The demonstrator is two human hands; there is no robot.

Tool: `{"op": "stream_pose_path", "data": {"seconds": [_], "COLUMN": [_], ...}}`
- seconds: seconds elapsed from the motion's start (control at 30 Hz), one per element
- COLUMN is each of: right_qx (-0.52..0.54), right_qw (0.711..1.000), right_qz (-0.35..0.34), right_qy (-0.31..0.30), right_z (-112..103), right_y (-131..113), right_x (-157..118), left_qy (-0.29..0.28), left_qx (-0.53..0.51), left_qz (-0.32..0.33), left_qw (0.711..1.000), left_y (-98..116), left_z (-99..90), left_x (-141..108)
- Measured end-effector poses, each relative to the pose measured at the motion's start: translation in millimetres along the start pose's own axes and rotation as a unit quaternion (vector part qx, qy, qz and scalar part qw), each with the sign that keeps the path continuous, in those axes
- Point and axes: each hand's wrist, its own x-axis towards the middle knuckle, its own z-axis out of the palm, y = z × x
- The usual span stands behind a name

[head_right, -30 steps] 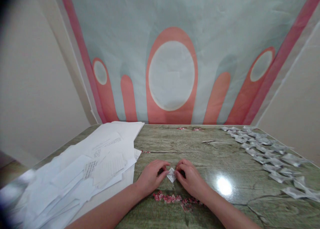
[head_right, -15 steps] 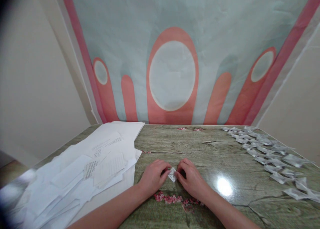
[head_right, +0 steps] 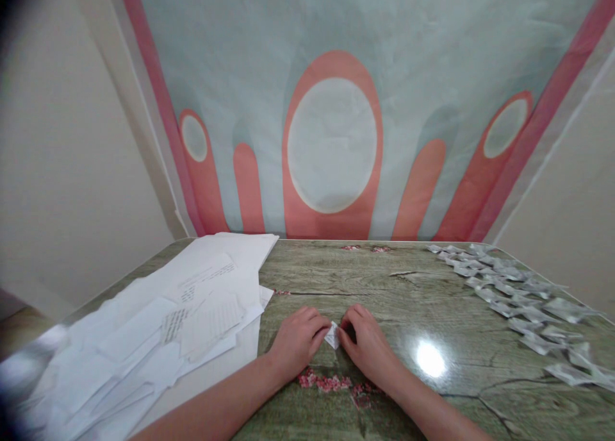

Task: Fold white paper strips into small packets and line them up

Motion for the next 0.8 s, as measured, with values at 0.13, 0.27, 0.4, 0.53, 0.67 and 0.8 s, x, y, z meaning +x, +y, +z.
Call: {"op": "stream_pose_path", "data": {"seconds": [0.13, 0.27, 0.4, 0.53, 0.67, 0.8], "right_qx": [-0.009, -0.013, -0.009, -0.006, -0.006, 0.0], "right_qw": [1.0, 1.0, 1.0, 1.0, 1.0, 1.0], "right_qz": [0.001, 0.004, 0.003, 0.001, 0.002, -0.01], "right_qy": [0.0, 0.004, 0.007, 0.01, 0.014, 0.019], "right_z": [-1, -1, 0, -2, -3, -6], "right_y": [-2, -2, -2, -5, -8, -7], "right_x": [0, 1, 1, 1, 0, -5], "left_qy": [-0.012, -0.022, -0.034, -0.047, -0.053, -0.054], "left_qx": [0.046, 0.077, 0.071, 0.078, 0.086, 0.084], "left_qz": [0.015, 0.037, 0.03, 0.035, 0.036, 0.034], "left_qw": [0.999, 0.996, 0.996, 0.995, 0.994, 0.994], "left_y": [5, 18, 25, 25, 24, 24], "left_z": [-5.5, -12.9, -14.1, -12.8, -12.2, -14.0], "left_x": [-3, -12, -17, -17, -16, -15]}}
